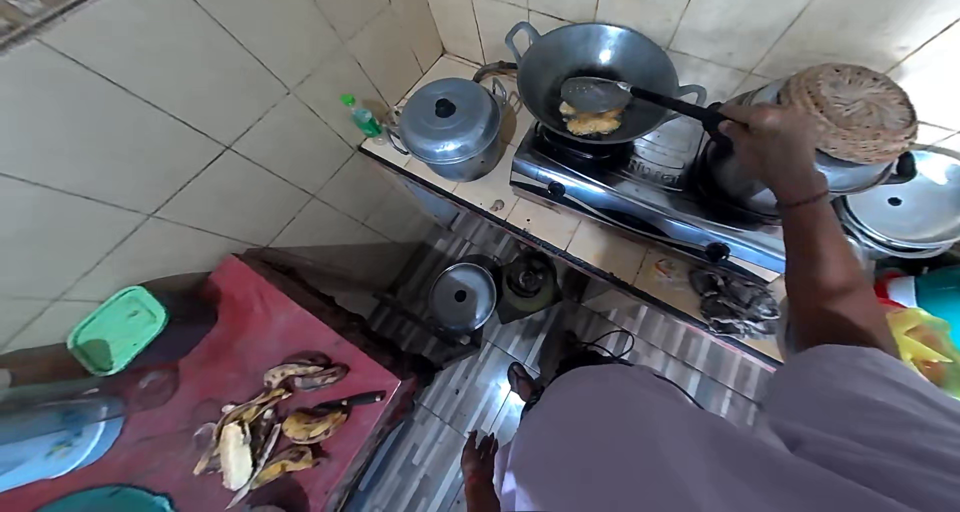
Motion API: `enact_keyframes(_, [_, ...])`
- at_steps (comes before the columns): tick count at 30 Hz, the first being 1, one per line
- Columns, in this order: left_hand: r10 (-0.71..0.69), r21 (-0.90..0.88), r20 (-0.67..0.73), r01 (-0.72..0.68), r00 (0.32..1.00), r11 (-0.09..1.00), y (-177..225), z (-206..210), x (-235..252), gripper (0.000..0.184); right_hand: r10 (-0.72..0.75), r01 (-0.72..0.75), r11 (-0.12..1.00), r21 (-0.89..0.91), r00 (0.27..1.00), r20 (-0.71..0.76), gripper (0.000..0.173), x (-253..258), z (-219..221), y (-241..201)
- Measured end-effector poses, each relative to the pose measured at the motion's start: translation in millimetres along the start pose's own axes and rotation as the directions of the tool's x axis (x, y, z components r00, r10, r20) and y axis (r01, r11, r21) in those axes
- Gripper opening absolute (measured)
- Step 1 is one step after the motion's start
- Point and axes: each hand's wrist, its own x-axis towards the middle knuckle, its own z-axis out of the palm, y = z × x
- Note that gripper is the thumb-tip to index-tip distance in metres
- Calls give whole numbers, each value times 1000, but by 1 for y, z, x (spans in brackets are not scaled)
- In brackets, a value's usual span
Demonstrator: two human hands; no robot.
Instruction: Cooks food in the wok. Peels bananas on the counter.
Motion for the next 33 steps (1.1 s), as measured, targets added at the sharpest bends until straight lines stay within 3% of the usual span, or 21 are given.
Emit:
enact_keyframes(6, [47, 79, -1, -47, 999, 996, -7, -6, -1, 44, 3, -2, 998, 63, 1000, -10, 32, -12, -5, 6])
enact_keyframes(13, [35, 58, 22, -36, 999, 998, 5, 1, -4, 46, 82, -81, 997, -17, 994, 69, 33, -6, 18, 1])
enact_keyframes(19, [53, 30, 50, -54, 997, 998, 0, -5, 4, 46, 128, -123, 988, 96, 991, -47, 35, -6, 17, 9])
enact_keyframes(21, [113, 101, 57, -119, 992, 988, -5, -9, 4, 42, 185, -180, 981, 68, 980, -70, 36, 4, 15, 6])
enact_keyframes(24, [210, 345, 138, -245, 968, 906, -1, -16, -14, 43, 262, -262, 965, 5, 965, -28, 37, 31, 24, 11])
enact_keyframes(25, [203, 342, 134, -238, 970, 909, 1, -15, -15, 43, 267, -267, 964, -8, 964, -18, 37, 39, 28, 14])
enact_keyframes(28, [86, 92, 72, -92, 994, 991, 1, -12, 2, 44, 269, -269, 963, -23, 963, 8, 36, 57, 43, 20])
enact_keyframes(33, [86, 75, 57, -91, 995, 993, -5, -17, 16, 46, 251, -249, 967, -50, 967, 38, 35, 60, 53, 21])
